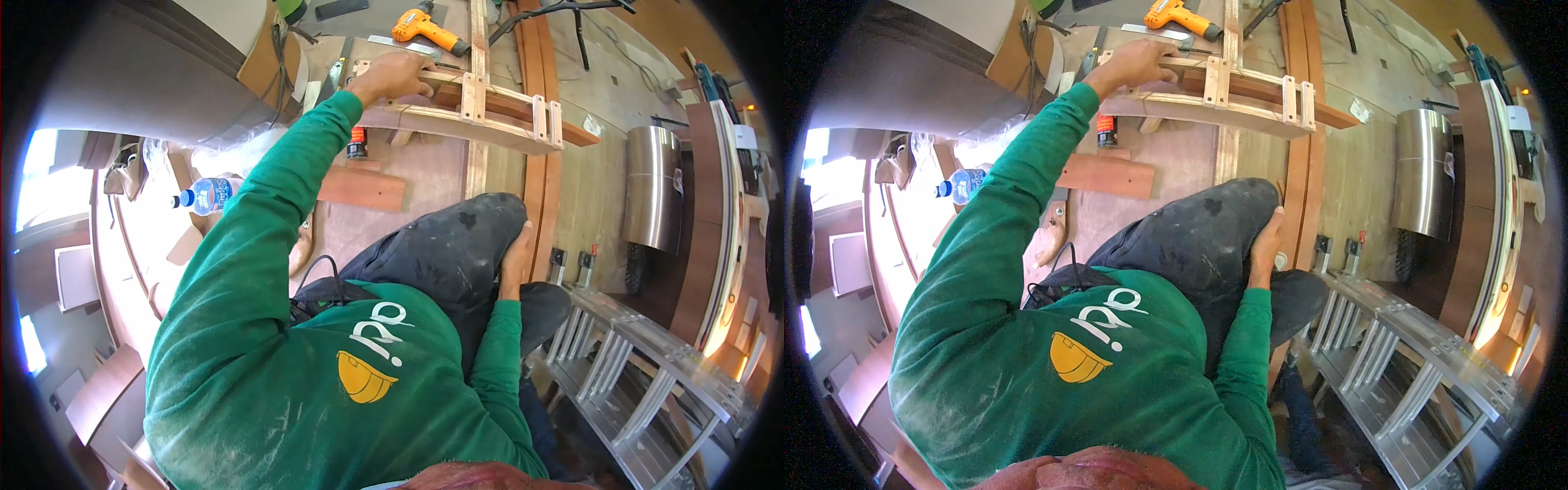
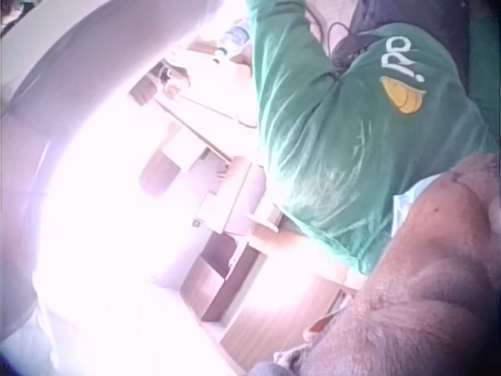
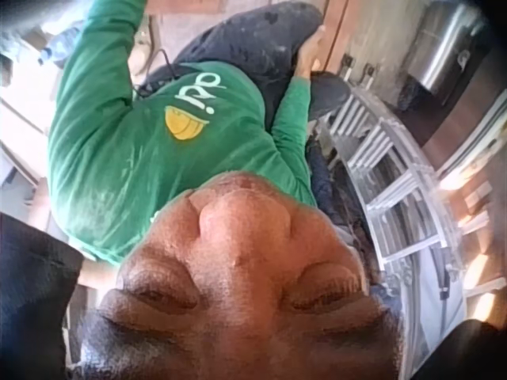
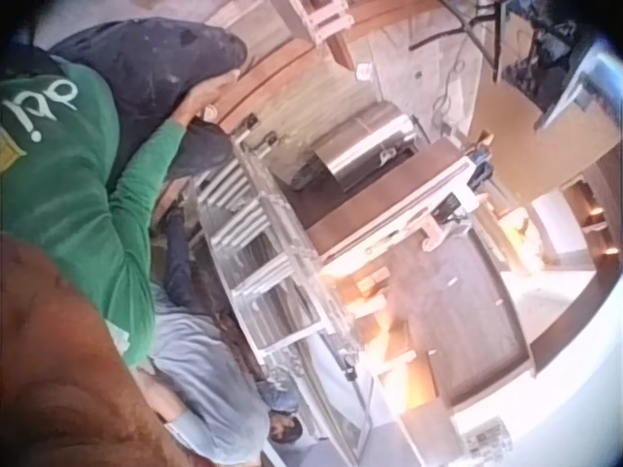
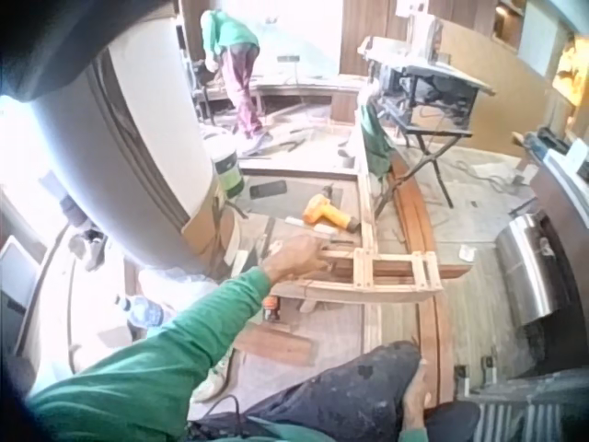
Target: The person fits wooden slats into a wooden frame and uses a hand saw to cut through a wooden piece held in their lap.
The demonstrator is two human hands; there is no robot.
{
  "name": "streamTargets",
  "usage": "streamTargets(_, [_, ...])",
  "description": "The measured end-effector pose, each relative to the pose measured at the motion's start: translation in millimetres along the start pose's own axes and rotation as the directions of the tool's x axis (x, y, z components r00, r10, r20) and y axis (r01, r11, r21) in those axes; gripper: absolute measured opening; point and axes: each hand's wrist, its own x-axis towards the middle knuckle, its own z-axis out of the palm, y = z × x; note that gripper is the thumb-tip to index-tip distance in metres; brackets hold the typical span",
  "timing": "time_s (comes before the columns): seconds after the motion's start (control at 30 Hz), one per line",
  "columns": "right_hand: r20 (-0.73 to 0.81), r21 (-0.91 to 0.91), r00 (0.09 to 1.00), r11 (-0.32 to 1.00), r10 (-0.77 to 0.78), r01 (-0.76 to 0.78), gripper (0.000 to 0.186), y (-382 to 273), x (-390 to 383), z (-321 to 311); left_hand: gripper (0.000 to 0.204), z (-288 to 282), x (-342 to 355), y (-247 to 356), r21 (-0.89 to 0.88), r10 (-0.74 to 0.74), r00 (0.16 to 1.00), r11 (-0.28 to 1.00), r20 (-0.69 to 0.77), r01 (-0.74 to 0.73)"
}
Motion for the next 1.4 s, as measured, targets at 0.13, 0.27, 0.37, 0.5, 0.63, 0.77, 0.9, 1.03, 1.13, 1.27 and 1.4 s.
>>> streamTargets(0.13, [0.027, -0.039, 0.997, 0.997, 0.072, -0.071, 0.082, -16.2, -9.9, 1.2, 0.062, -1.1, 4.0, -1.4, 0.138, 0.114, 0.993, 0.983, 0.035, -0.118])
streamTargets(0.27, [0.003, -0.076, 0.998, 0.995, 0.058, -0.058, 0.084, -5.9, -5.5, -5.2, 0.062, 3.4, 13.8, 13.8, 0.185, 0.111, 0.991, 0.975, 0.077, -0.124])
streamTargets(0.37, [0.007, -0.092, 0.998, 0.994, 0.056, -0.055, 0.084, 1.7, 1.1, -9.5, 0.062, 8.2, 11.6, 18.2, 0.204, 0.093, 0.994, 0.974, 0.052, -0.102])
streamTargets(0.5, [0.091, -0.038, 0.994, 0.998, 0.062, -0.059, 0.076, -15.8, -9.0, -0.8, 0.061, 5.2, 3.4, 18.2, 0.216, 0.090, 0.996, 0.972, 0.027, -0.094])
streamTargets(0.63, [0.048, -0.069, 0.998, 0.997, 0.029, -0.026, 0.077, 3.5, 2.7, -8.1, 0.060, 5.9, 5.7, 21.1, 0.220, 0.141, 0.990, 0.966, -0.001, -0.137])
streamTargets(0.77, [0.029, -0.027, 0.991, 0.991, 0.129, -0.128, 0.080, 4.9, -0.4, -13.8, 0.061, 5.0, 14.3, 18.0, 0.232, 0.116, 0.990, 0.964, 0.083, -0.132])
streamTargets(0.9, [0.130, 0.075, 0.965, 0.968, 0.230, -0.240, 0.074, -51.5, -8.3, -29.1, 0.062, 0.8, 10.9, 12.7, 0.246, 0.078, 0.991, 0.964, 0.106, -0.102])
streamTargets(1.03, [-0.137, 0.328, 0.982, 0.941, 0.131, -0.080, 0.080, -38.5, 116.2, -109.3, 0.063, 7.0, 10.9, 19.3, 0.244, 0.065, 0.997, 0.967, 0.050, -0.076])
streamTargets(1.13, [-0.168, 0.306, 0.984, 0.952, 0.053, 0.001, 0.092, -75.1, 203.6, -152.6, 0.062, 7.3, 13.8, 24.2, 0.221, 0.060, 0.995, 0.972, 0.074, -0.075])
streamTargets(1.27, [-0.136, 0.295, 0.990, 0.952, -0.045, 0.084, 0.104, -134.2, 282.3, -140.2, 0.060, 4.6, 10.2, 21.6, 0.255, 0.079, 0.994, 0.962, 0.072, -0.095])
streamTargets(1.4, [-0.132, 0.380, 0.991, 0.923, -0.016, 0.066, 0.109, -149.3, 332.3, -89.3, 0.059, 1.6, 9.7, 23.5, 0.288, 0.074, 0.991, 0.952, 0.112, -0.104])
